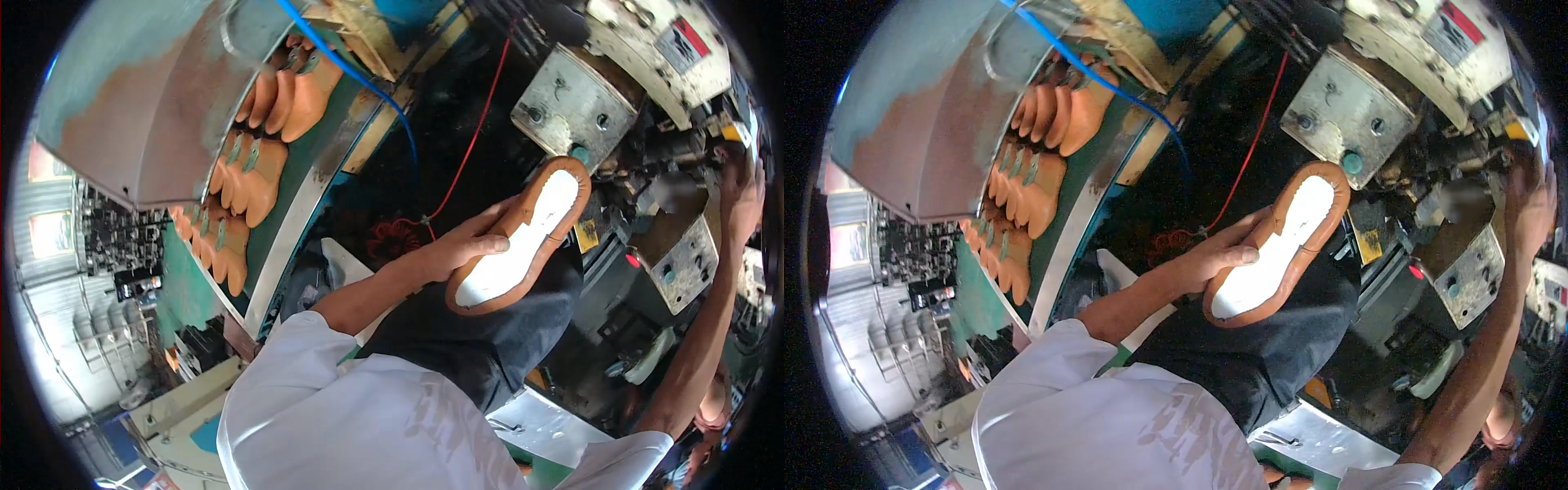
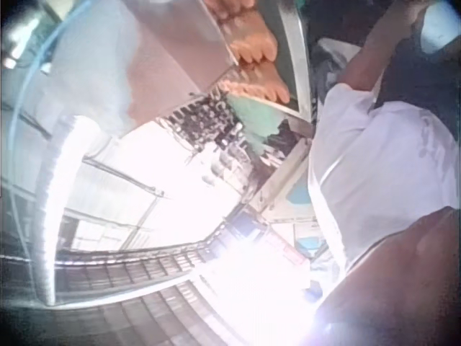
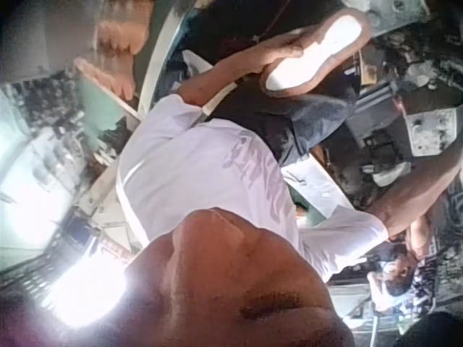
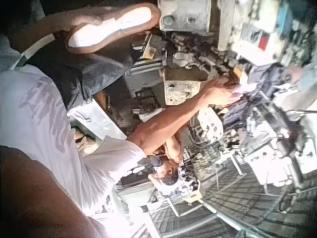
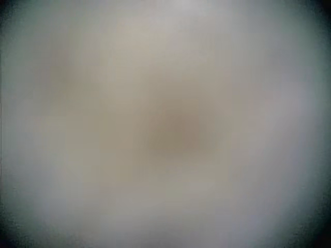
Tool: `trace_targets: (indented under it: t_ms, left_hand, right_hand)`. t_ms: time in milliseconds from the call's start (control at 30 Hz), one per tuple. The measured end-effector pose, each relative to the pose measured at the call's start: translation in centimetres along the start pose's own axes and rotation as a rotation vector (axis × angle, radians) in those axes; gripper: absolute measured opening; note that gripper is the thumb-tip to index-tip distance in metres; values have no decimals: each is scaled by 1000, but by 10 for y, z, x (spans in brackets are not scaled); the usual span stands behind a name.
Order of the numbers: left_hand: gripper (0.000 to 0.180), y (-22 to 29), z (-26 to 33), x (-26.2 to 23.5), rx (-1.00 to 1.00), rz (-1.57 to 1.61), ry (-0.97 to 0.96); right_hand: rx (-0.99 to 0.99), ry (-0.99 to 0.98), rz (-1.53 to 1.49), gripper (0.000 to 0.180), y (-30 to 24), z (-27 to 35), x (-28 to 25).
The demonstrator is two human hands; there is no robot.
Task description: The person repeatedly picks up shoe lasts and white insoles from a conveyor belt, places them into a machine, and presses a button to attach the insoles. They then remove the assembled units and place them back onto the belt. The process is repeated continuously throughout the clip.
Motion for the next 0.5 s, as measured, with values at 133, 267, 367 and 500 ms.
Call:
trace_targets:
  t_ms: [133,267,367,500]
  left_hand:
    - [90,14,36,-36,48,33,91]
    - [93,21,80,-97,186,-13,245]
    - [94,29,131,-144,204,-238,465]
    - [96,24,186,-197,227,-352,664]
  right_hand:
    - [-19,-45,-9,60,8,-6,3]
    - [-52,8,-167,58,-36,20,-44]
    - [115,77,-316,59,-87,59,-94]
    - [196,-364,-533,61,-138,201,-96]
Point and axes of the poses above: each hand's wrist, its own z-axis away from the middle knuckle, its own x-axis out of the palm, y = z × x, the point moved 3 cm from there along -z, towards the middle knuckle, and after that the axes turned 7 degrees about y, right-handed, at the moved point
